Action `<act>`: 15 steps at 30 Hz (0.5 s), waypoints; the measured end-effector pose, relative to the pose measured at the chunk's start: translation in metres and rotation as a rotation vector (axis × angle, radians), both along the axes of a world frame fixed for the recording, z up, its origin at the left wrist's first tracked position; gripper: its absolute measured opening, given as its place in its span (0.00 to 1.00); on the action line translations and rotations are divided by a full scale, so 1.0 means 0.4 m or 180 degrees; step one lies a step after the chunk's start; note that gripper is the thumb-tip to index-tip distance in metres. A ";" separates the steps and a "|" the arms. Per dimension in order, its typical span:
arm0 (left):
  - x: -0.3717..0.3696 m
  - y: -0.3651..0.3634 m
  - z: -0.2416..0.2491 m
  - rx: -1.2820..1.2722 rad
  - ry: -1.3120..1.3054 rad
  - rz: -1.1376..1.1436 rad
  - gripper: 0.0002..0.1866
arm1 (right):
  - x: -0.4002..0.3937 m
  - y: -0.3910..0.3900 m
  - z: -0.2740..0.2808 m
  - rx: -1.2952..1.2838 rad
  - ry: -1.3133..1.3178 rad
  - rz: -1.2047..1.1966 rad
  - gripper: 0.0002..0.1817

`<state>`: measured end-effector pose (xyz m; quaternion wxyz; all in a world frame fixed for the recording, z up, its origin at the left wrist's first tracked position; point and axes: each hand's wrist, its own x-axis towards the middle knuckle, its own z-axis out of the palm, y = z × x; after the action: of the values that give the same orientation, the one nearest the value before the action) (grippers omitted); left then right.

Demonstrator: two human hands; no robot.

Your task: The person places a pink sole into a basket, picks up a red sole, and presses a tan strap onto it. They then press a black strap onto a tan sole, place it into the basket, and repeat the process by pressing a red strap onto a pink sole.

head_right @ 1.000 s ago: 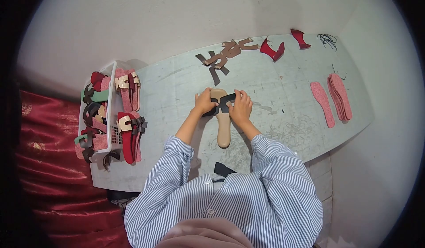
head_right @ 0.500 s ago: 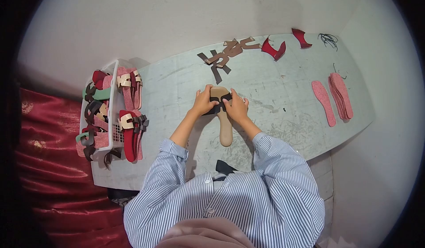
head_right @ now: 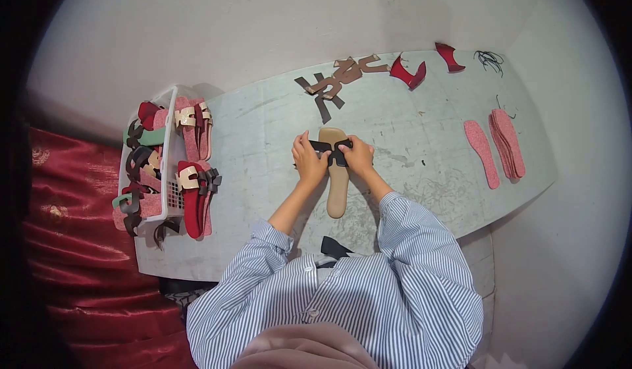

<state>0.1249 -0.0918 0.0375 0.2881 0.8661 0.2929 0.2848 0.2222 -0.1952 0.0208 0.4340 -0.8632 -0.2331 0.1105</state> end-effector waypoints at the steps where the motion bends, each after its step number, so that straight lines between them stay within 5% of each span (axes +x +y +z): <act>1: 0.003 0.001 -0.027 0.0067 -0.0098 0.0022 0.39 | -0.001 0.001 -0.003 -0.0008 0.0004 0.0007 0.17; 5: 0.021 0.004 -0.075 -0.0350 -0.0490 -0.0017 0.36 | -0.005 0.006 -0.002 0.0255 -0.0287 -0.0031 0.15; 7: 0.022 0.010 -0.031 -0.1823 -0.0044 -0.0323 0.29 | -0.001 0.009 -0.013 0.0312 -0.0228 -0.0005 0.14; 8: 0.029 0.021 -0.047 -0.1821 -0.0041 -0.0323 0.29 | 0.001 0.012 -0.021 0.0328 -0.0303 -0.0015 0.14; 10: 0.042 0.040 -0.061 -0.2608 -0.1154 -0.0745 0.22 | 0.006 0.013 -0.028 0.0346 -0.0378 -0.0030 0.14; 15: 0.022 0.076 -0.034 -0.3085 -0.0685 -0.0945 0.14 | -0.020 0.018 0.000 -0.0087 -0.0352 -0.0100 0.19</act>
<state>0.1337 -0.0615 0.0241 0.7220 0.6312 0.2338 0.1599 0.2144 -0.1879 0.0208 0.4103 -0.8774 -0.2416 0.0590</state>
